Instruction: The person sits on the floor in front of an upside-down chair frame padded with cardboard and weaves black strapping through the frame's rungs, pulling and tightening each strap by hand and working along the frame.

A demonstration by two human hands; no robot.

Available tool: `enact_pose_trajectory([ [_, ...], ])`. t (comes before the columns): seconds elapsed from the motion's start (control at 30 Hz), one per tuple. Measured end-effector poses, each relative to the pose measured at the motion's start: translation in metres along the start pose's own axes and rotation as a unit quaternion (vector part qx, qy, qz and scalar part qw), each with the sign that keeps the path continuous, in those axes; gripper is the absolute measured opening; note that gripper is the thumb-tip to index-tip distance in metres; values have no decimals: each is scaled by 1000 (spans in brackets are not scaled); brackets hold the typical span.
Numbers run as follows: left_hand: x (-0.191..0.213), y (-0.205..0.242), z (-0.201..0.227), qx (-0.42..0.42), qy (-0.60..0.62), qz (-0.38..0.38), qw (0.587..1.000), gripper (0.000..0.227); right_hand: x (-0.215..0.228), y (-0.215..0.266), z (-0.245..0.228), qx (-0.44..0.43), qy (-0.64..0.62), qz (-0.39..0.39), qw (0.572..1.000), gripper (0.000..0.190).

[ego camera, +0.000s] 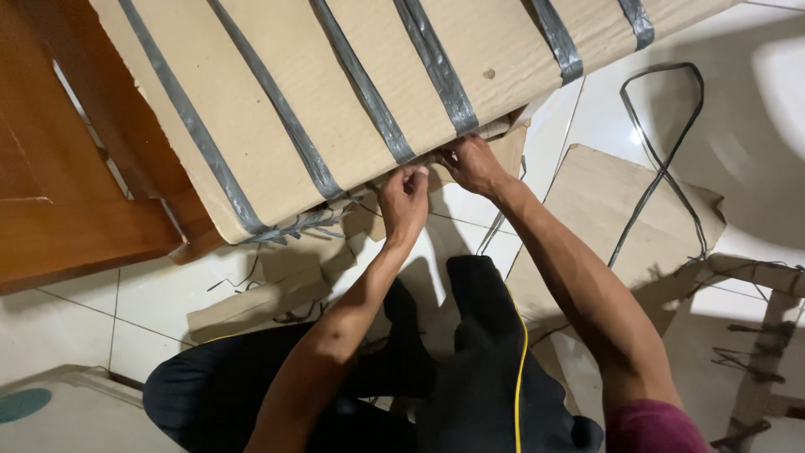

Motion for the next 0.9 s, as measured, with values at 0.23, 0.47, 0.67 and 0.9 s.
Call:
enact_pose_trajectory([
  [0.23, -20, -36, -2, -134, -52, 53, 988, 32, 4, -1, -6, -41, -19, -59, 997, 20],
  [0.47, -28, -37, 15, -340, -303, -59, 889, 32, -2, 3, -6, 18, -30, -29, 999, 20],
  [0.67, 1, -8, 43, -331, -166, -62, 927, 28, 5, -4, -12, 16, -19, -32, 999, 17],
  [0.9, -10, -38, -61, -84, -164, -134, 974, 35, 1, -9, -14, 32, -41, -82, 995, 20],
])
Point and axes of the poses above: each hand's wrist, its own y-axis away from the middle knuckle, its own x-axis out of the back of the hand, z = x × y, the point moved 9 cm from there along -y, towards the middle knuckle, and after that the axes turned 12 degrees about z, right-handed, at the moved point
